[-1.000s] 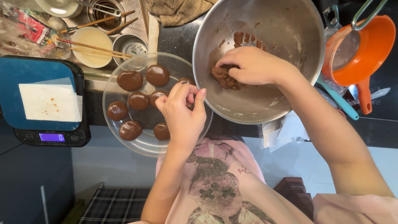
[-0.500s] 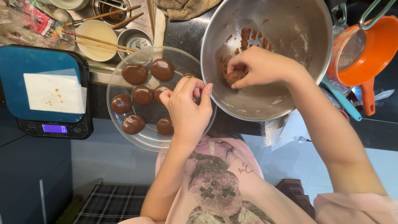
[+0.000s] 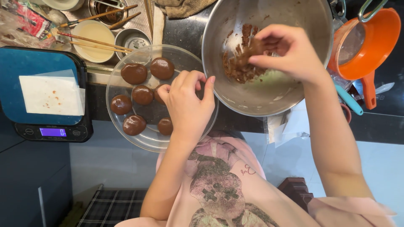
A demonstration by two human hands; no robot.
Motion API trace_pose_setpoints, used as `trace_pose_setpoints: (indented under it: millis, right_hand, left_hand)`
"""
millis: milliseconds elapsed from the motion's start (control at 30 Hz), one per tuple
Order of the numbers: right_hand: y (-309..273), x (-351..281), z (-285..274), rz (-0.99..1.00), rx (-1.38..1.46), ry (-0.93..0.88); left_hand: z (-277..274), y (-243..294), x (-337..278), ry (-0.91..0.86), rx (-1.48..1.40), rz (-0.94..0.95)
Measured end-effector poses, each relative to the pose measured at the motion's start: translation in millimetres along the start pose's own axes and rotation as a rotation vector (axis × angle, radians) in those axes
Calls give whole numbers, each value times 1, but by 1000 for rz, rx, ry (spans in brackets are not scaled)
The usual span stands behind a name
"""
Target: The recorder is weighing chocolate dough on a digital scale and rolling it into spheres to make confections.
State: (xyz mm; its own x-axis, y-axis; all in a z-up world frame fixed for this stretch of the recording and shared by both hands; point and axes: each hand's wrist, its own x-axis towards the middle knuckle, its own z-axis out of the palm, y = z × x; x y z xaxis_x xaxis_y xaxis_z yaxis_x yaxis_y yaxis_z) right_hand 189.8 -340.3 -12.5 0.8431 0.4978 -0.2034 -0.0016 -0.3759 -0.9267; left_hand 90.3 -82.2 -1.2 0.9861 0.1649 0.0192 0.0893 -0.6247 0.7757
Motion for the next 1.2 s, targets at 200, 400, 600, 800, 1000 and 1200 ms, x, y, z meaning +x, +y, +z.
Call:
trace_pose_setpoints:
  millis: [200,400,600,800,1000,1200]
  right_hand:
    - [-10,-34,7,-14,469,117]
    - [-1,-56,37,-37,852,172]
    - [6,-73,42,-35,935,309]
    - [11,-85,25,-53,904,457]
    - [4,-97,17,-146,865,548]
    - [-8,-98,35,-95,890,589]
  left_hand:
    - [-25,26,-5,110,-172,175]
    - [1,31,-8,-99,-541,334]
    - [4,34,-9,-136,-548,308]
    - [10,36,-7,-213,-550,241]
    - [20,32,7,-211,-301,366]
    - [32,21,8,-258,-254,400]
